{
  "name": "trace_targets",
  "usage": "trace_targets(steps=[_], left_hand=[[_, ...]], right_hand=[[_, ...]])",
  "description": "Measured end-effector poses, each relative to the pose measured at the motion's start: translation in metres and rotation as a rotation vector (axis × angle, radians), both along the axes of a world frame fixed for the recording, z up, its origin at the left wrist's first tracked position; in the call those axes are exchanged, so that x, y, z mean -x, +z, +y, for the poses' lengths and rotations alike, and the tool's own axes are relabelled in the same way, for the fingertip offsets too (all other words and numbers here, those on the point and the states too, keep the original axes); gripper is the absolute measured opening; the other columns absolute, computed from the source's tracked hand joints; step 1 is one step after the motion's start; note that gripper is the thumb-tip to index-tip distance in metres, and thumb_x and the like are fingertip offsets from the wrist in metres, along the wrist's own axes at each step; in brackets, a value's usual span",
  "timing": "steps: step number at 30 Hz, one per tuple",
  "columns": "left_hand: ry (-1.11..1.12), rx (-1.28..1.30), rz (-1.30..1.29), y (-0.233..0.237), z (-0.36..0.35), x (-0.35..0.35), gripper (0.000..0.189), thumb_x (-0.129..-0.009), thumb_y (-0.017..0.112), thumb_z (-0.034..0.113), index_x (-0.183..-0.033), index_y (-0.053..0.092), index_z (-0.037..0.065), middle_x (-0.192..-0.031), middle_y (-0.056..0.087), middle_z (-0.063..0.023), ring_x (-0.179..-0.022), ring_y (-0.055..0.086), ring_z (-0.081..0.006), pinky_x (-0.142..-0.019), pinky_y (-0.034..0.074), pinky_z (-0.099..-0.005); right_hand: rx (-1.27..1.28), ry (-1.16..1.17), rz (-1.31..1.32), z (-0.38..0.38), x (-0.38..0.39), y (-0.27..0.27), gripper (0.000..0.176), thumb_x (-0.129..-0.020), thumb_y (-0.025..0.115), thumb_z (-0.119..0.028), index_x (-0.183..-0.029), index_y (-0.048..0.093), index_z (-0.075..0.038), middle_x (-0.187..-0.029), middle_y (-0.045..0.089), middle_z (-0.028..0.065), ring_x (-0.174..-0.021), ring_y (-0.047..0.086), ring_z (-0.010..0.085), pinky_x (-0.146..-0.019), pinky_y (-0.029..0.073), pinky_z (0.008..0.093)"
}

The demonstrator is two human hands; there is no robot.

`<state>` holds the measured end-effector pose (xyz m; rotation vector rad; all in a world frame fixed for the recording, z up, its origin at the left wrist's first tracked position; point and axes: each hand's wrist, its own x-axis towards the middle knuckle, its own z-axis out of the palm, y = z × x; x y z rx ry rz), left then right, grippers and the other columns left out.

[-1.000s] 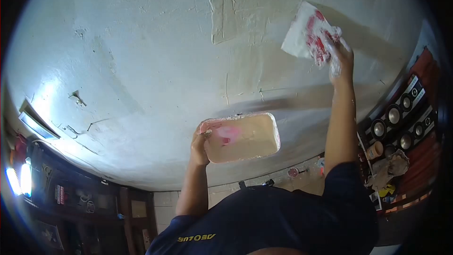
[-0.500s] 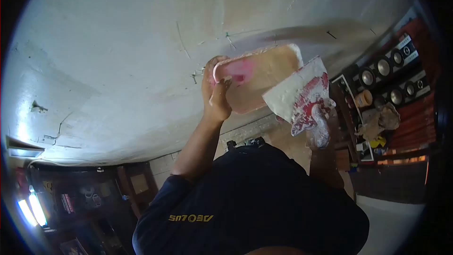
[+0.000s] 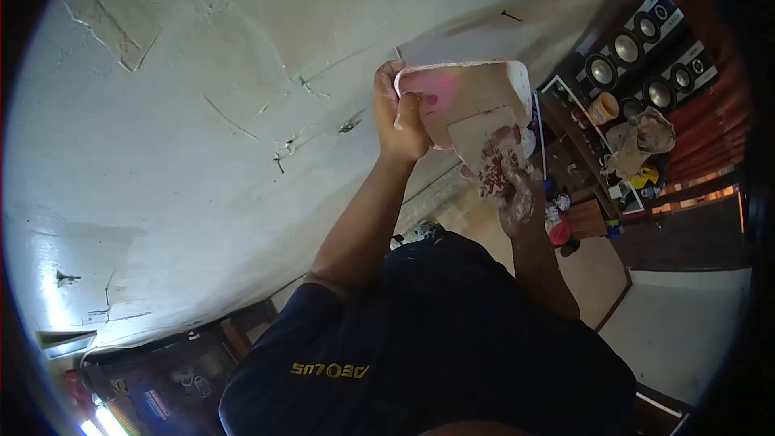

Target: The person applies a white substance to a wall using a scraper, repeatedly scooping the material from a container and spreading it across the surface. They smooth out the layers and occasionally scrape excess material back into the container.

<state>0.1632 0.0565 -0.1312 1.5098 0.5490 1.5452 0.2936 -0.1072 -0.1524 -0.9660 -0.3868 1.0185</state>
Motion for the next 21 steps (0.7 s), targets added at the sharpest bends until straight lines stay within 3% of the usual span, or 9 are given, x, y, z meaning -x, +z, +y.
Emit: trace_targets(steps=[3, 6, 8, 10, 12, 14, 16, 18, 21], left_hand=[[-0.095, 0.218, -0.069, -0.001, 0.005, -0.017, 0.038, -0.079, 0.042, 0.021, -0.109, 0.04, -0.002, -0.103, 0.045, -0.0099, -0.095, 0.045, -0.0172, -0.084, 0.04, -0.0334], [-0.099, 0.139, -0.061, -0.012, 0.02, -0.03, 0.039, -0.077, 0.042, 0.017, -0.11, 0.038, -0.002, -0.102, 0.045, -0.0113, -0.094, 0.046, -0.0177, -0.083, 0.041, -0.033], [-0.13, 0.126, -0.106, -0.008, 0.02, -0.034, 0.04, -0.075, 0.042, 0.015, -0.111, 0.036, -0.002, -0.102, 0.045, -0.0121, -0.093, 0.046, -0.0186, -0.082, 0.042, -0.0324], [-0.166, 0.242, -0.11, -0.006, 0.022, -0.035, 0.049, -0.073, 0.045, 0.011, -0.117, 0.03, -0.005, -0.101, 0.045, -0.0145, -0.086, 0.049, -0.0184, -0.076, 0.044, -0.0316], [-0.171, 0.281, -0.059, -0.01, 0.022, -0.041, 0.046, -0.073, 0.046, 0.012, -0.114, 0.034, -0.005, -0.096, 0.048, -0.0136, -0.082, 0.051, -0.0186, -0.074, 0.045, -0.0319], [-0.183, 0.252, -0.043, -0.018, 0.024, -0.048, 0.039, -0.074, 0.045, 0.012, -0.109, 0.042, -0.004, -0.09, 0.05, -0.0115, -0.077, 0.051, -0.0173, -0.069, 0.046, -0.0308], [-0.206, 0.306, -0.069, -0.014, 0.021, -0.054, 0.035, -0.075, 0.045, 0.013, -0.105, 0.045, -0.005, -0.088, 0.051, -0.0111, -0.076, 0.051, -0.0163, -0.067, 0.046, -0.0302], [-0.22, 0.354, -0.097, -0.013, 0.02, -0.057, 0.032, -0.075, 0.045, 0.013, -0.101, 0.049, -0.006, -0.086, 0.052, -0.0106, -0.075, 0.051, -0.0152, -0.065, 0.046, -0.0295], [-0.207, 0.468, -0.147, -0.026, 0.032, -0.065, 0.03, -0.076, 0.045, 0.013, -0.098, 0.051, -0.007, -0.079, 0.054, -0.0082, -0.069, 0.051, -0.0135, -0.062, 0.048, -0.0287]], right_hand=[[0.014, -0.017, 0.072, -0.024, -0.007, -0.016, 0.019, -0.084, 0.054, -0.009, -0.102, 0.055, -0.003, -0.088, 0.059, 0.0038, -0.071, 0.056, 0.0097, -0.055, 0.045, 0.0209], [0.034, -0.047, 0.139, -0.04, -0.022, -0.03, 0.021, -0.085, 0.053, -0.006, -0.105, 0.051, -0.001, -0.098, 0.057, 0.0079, -0.082, 0.057, 0.0164, -0.069, 0.05, 0.0275], [-0.007, -0.235, -0.238, -0.053, -0.046, -0.032, 0.024, -0.083, 0.053, 0.0, -0.107, 0.05, 0.001, -0.101, 0.057, 0.0091, -0.087, 0.057, 0.0186, -0.073, 0.051, 0.0308], [-0.026, -0.372, -0.456, -0.048, -0.062, 0.012, 0.022, -0.081, 0.054, 0.005, -0.103, 0.055, 0.0, -0.101, 0.059, 0.0099, -0.089, 0.058, 0.0205, -0.078, 0.05, 0.034], [-0.015, -0.448, -1.087, -0.03, -0.059, 0.06, 0.016, -0.081, 0.054, 0.007, -0.095, 0.059, 0.0, -0.097, 0.062, 0.0125, -0.088, 0.061, 0.0239, -0.078, 0.05, 0.0355], [-0.224, -0.406, -1.692, -0.002, -0.066, 0.071, 0.01, -0.078, 0.058, 0.003, -0.086, 0.062, 0.001, -0.094, 0.064, 0.0157, -0.087, 0.063, 0.0273, -0.078, 0.051, 0.0349], [-0.076, -0.175, -2.0, 0.01, -0.066, 0.058, 0.011, -0.071, 0.063, -0.001, -0.082, 0.063, 0.001, -0.091, 0.063, 0.0173, -0.087, 0.063, 0.03, -0.075, 0.052, 0.035], [0.072, -0.059, -2.002, 0.004, -0.057, 0.048, 0.015, -0.067, 0.065, -0.004, -0.081, 0.064, 0.0, -0.087, 0.064, 0.0158, -0.084, 0.063, 0.0296, -0.072, 0.052, 0.0355], [-0.127, 0.001, -2.099, -0.003, -0.061, 0.013, 0.015, -0.068, 0.065, -0.004, -0.082, 0.063, 0.0, -0.086, 0.064, 0.0153, -0.081, 0.063, 0.0299, -0.069, 0.052, 0.0364]])
